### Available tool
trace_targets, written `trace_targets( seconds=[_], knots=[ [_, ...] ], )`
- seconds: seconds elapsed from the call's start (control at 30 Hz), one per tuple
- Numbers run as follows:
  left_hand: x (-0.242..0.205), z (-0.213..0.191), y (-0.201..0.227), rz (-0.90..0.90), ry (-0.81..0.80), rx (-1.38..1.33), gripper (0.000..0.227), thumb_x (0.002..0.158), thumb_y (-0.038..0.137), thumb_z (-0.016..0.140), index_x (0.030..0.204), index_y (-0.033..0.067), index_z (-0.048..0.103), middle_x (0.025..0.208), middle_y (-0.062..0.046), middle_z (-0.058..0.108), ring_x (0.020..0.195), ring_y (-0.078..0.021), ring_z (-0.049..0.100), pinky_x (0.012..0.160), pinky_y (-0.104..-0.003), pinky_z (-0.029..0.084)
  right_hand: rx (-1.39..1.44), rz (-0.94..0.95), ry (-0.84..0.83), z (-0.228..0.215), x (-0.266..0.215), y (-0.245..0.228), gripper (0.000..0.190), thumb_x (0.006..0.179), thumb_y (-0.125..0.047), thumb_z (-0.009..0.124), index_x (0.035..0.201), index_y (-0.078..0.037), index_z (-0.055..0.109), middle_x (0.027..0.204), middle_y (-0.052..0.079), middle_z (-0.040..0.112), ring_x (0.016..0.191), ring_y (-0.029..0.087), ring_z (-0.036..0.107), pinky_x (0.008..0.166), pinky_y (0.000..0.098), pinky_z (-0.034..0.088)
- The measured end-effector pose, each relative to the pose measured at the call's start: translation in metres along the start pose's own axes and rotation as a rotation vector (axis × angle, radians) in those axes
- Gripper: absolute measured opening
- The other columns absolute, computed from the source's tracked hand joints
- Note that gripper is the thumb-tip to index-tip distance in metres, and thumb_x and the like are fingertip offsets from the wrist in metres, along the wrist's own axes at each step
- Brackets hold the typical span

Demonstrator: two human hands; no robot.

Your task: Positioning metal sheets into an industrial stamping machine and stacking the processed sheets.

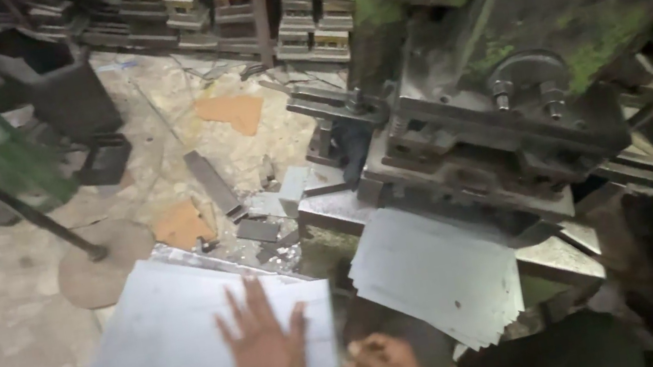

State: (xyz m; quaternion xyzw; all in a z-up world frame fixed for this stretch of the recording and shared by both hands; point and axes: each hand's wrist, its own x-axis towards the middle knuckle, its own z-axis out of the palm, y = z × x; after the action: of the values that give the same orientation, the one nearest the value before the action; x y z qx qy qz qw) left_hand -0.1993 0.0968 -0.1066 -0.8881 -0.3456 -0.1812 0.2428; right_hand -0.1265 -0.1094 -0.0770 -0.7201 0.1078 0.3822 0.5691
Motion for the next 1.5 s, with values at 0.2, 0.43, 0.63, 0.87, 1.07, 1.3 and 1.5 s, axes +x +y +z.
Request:
trace_targets(
  seconds=[0.2,0.43,0.63,0.87,1.07,1.3,1.5],
  knots=[
    [0.035,-0.052,-0.024,-0.21,-0.196,-1.008,0.083,0.093,0.041,0.055,0.155,-0.0046,0.025,0.16,-0.026,0.029,0.15,-0.0405,0.023,0.123,-0.056,0.012,0.196,-0.159,-0.303,0.017,0.0,0.004,0.044,0.088,0.006,0.065,0.131,0.017,0.062,0.101,0.03,0.076,0.074,0.033,0.076,0.059,0.0345,0.069],
    [0.061,-0.063,-0.07,-0.485,-0.731,-1.128,0.075,0.085,0.047,0.065,0.148,0.0104,0.049,0.137,-0.014,0.066,0.105,-0.0343,0.073,0.093,-0.043,0.055,0.311,-0.23,-0.161,-0.046,-0.01,-0.037,0.037,0.085,0.014,0.066,0.12,0.027,0.066,0.096,0.036,0.076,0.071,0.039,0.072,0.053,0.041,0.064],
    [0.088,-0.079,-0.117,-0.512,-0.499,-1.036,0.075,0.089,0.041,0.065,0.151,0.0005,0.05,0.139,-0.024,0.063,0.12,-0.039,0.064,0.099,-0.046,0.05,0.252,-0.455,-0.333,0.02,-0.034,-0.051,0.055,0.082,-0.012,0.076,0.125,0.02,0.063,0.106,0.032,0.08,0.081,0.035,0.083,0.057,0.0315,0.072],
    [0.1,-0.042,-0.162,-0.284,-0.092,-0.705,0.08,0.092,0.046,0.061,0.152,-0.0036,0.045,0.147,-0.026,0.054,0.133,-0.0429,0.051,0.111,-0.067,0.03,-0.489,-0.385,-0.096,0.068,-0.018,-0.003,0.034,0.088,-0.046,0.078,0.097,-0.012,0.076,0.076,-0.002,0.076,0.061,0.009,0.075,0.065,0.0232,0.06],
    [0.042,-0.003,-0.077,-0.342,-0.124,-0.599,0.081,0.102,0.037,0.038,0.16,-0.0144,0.011,0.166,-0.037,0.017,0.153,-0.0464,0.02,0.125,-0.059,-0.003,-0.083,0.038,-0.287,0.041,0.016,0.04,0.033,0.102,-0.021,0.062,0.127,0.0,0.067,0.099,0.013,0.076,0.071,0.016,0.07,0.057,0.0241,0.056],
    [0.018,-0.051,-0.013,-0.235,-0.371,-1.004,0.077,0.101,0.045,0.046,0.156,-0.0042,0.024,0.166,-0.024,0.022,0.157,-0.0391,0.012,0.124,-0.059,0.004,0.0,-0.369,-0.447,0.043,0.028,0.072,0.036,0.084,0.0,0.073,0.12,0.006,0.073,0.094,0.012,0.08,0.076,0.017,0.07,0.07,0.0266,0.053],
    [0.042,-0.027,-0.084,-0.344,-0.178,-0.98,0.075,0.087,0.041,0.063,0.145,-0.0042,0.048,0.144,-0.025,0.056,0.126,-0.0404,0.058,0.104,-0.05,0.042,0.192,-0.13,-0.194,-0.003,0.017,0.006,0.056,0.08,0.013,0.072,0.134,0.013,0.059,0.107,0.026,0.074,0.095,0.031,0.07,0.092,0.0389,0.054]
  ],
)
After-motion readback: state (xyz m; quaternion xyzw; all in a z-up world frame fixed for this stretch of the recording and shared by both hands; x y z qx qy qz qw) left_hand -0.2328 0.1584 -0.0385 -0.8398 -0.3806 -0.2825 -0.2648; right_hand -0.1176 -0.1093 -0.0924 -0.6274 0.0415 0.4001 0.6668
